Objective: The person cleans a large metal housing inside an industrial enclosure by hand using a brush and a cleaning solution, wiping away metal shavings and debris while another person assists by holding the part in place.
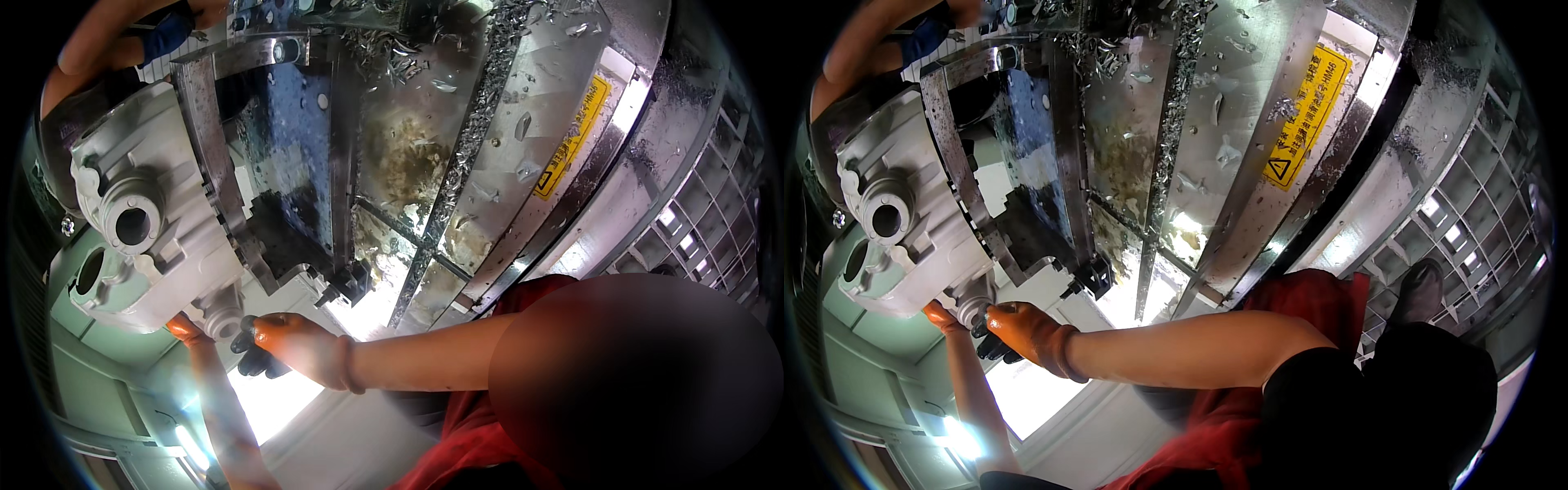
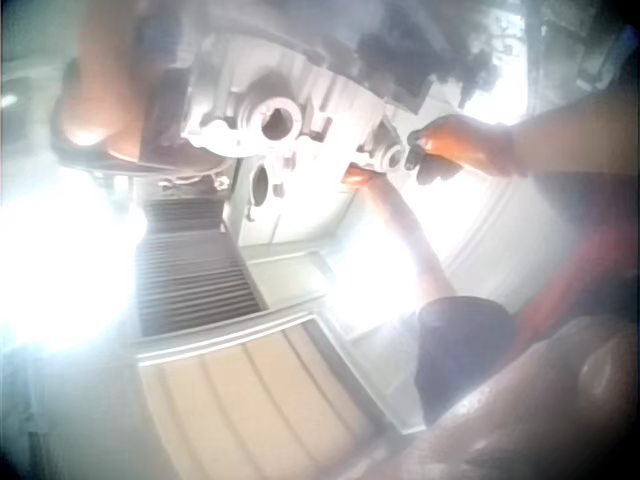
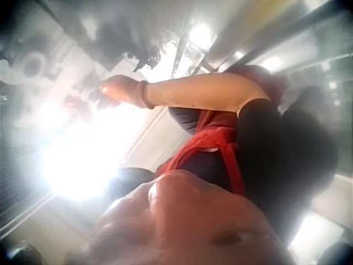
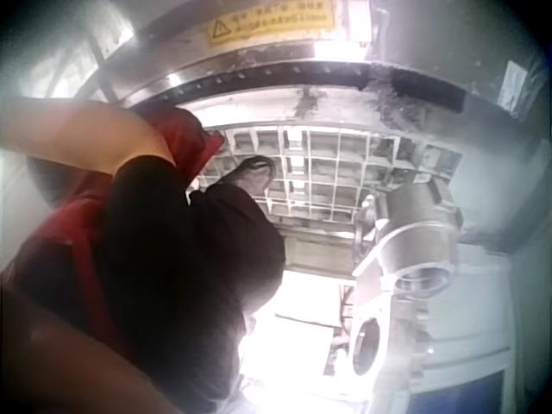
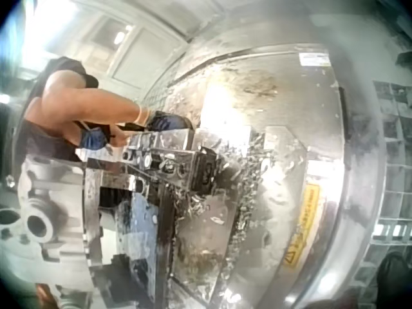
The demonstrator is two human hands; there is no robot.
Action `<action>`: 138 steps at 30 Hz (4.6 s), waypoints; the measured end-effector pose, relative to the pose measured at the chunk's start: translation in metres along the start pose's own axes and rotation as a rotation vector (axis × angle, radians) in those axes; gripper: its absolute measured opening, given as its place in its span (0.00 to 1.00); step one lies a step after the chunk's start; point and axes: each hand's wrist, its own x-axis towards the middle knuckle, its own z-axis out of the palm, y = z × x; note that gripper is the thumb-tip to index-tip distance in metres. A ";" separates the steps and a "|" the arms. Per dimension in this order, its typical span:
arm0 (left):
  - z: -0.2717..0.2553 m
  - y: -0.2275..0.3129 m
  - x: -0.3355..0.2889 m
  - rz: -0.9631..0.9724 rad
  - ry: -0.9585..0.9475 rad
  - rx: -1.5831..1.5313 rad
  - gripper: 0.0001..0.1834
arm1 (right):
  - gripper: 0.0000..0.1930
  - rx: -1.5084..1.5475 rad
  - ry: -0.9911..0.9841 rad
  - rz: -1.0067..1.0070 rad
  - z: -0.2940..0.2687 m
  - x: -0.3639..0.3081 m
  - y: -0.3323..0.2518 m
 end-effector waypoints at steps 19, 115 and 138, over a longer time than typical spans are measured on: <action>0.041 0.006 -0.018 0.038 -0.056 -0.153 0.22 | 0.23 0.024 0.099 -0.079 -0.030 0.009 0.012; 0.049 -0.003 -0.021 0.143 0.059 -0.211 0.25 | 0.12 -0.151 0.160 -0.224 -0.123 0.149 -0.027; 0.057 -0.044 0.020 0.073 0.037 -0.673 0.23 | 0.09 -0.244 0.133 -0.784 -0.108 0.130 -0.088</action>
